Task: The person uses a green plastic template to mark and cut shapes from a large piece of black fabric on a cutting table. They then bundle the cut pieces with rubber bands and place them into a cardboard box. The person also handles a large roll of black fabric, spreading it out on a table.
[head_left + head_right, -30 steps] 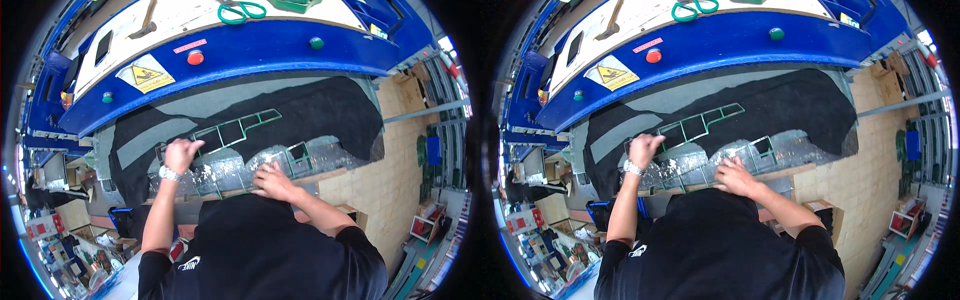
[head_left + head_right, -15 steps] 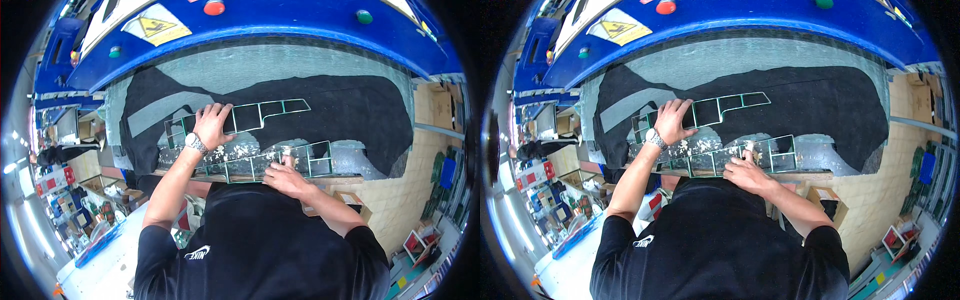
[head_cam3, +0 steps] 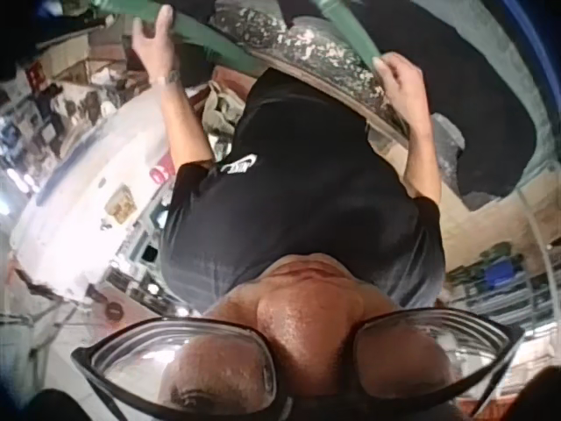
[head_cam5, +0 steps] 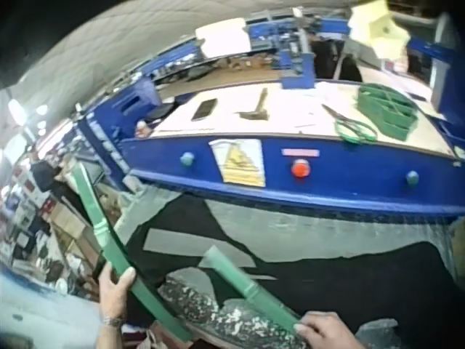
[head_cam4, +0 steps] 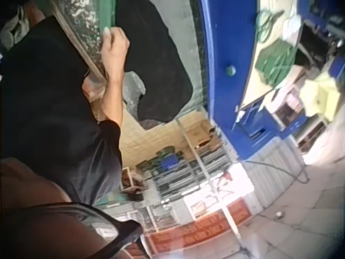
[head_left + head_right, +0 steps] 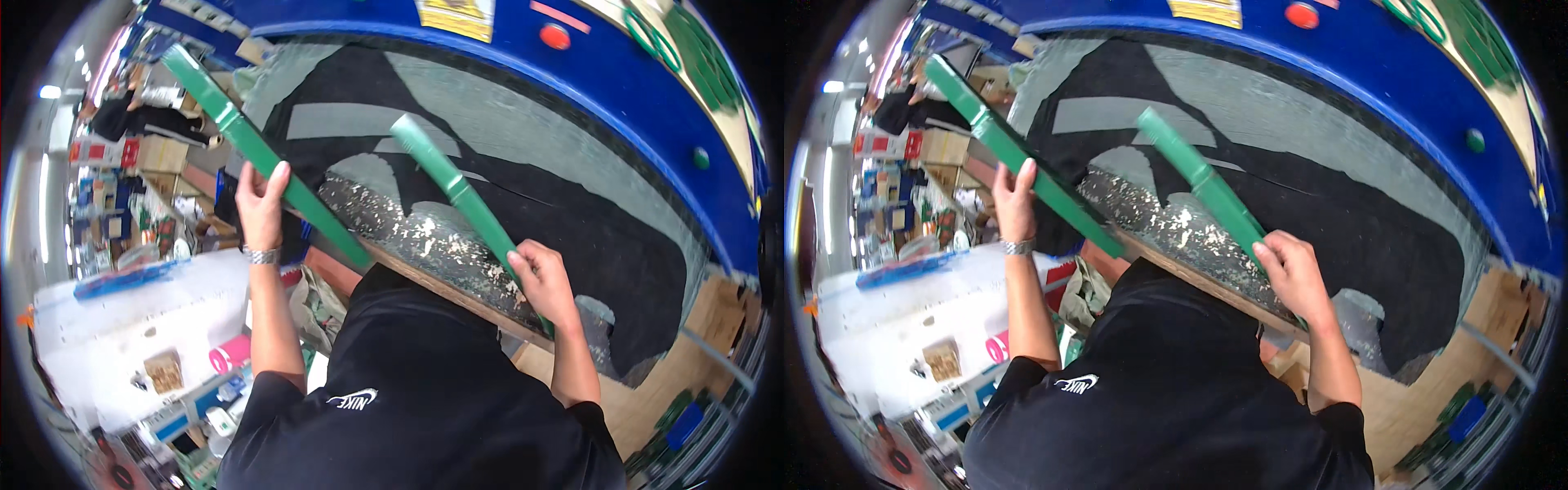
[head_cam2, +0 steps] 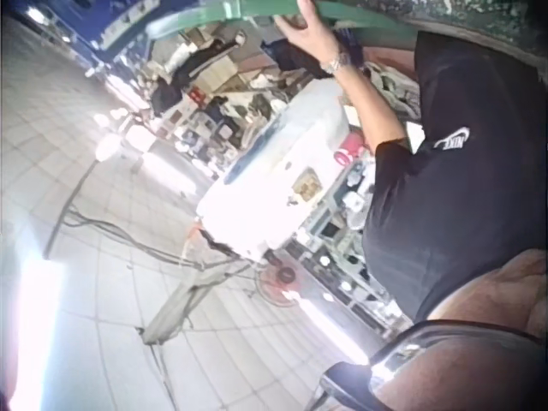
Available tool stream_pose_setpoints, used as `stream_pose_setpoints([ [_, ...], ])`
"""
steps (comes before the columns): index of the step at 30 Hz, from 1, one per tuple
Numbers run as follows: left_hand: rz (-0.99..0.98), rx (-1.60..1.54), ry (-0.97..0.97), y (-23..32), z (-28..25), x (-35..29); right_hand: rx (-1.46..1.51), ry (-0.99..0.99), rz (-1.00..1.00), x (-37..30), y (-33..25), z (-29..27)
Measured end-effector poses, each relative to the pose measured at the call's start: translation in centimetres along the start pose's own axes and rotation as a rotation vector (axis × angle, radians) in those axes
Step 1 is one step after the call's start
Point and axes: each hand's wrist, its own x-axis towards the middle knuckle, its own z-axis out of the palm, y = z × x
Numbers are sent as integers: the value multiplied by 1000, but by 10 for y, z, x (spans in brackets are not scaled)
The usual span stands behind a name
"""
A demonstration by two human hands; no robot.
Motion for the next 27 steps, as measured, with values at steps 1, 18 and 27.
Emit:
stream_pose_setpoints([
  [1,-119,-4,63,-13,-4,-6,32,5,42,10,-4,4],
  [18,-752,-470,-293,-145,31,-21,19,-79,81,166,-41,193],
  [27,-687,-396,-533,-173,-6,-4,-142,-190,136,174,-58,216],
])
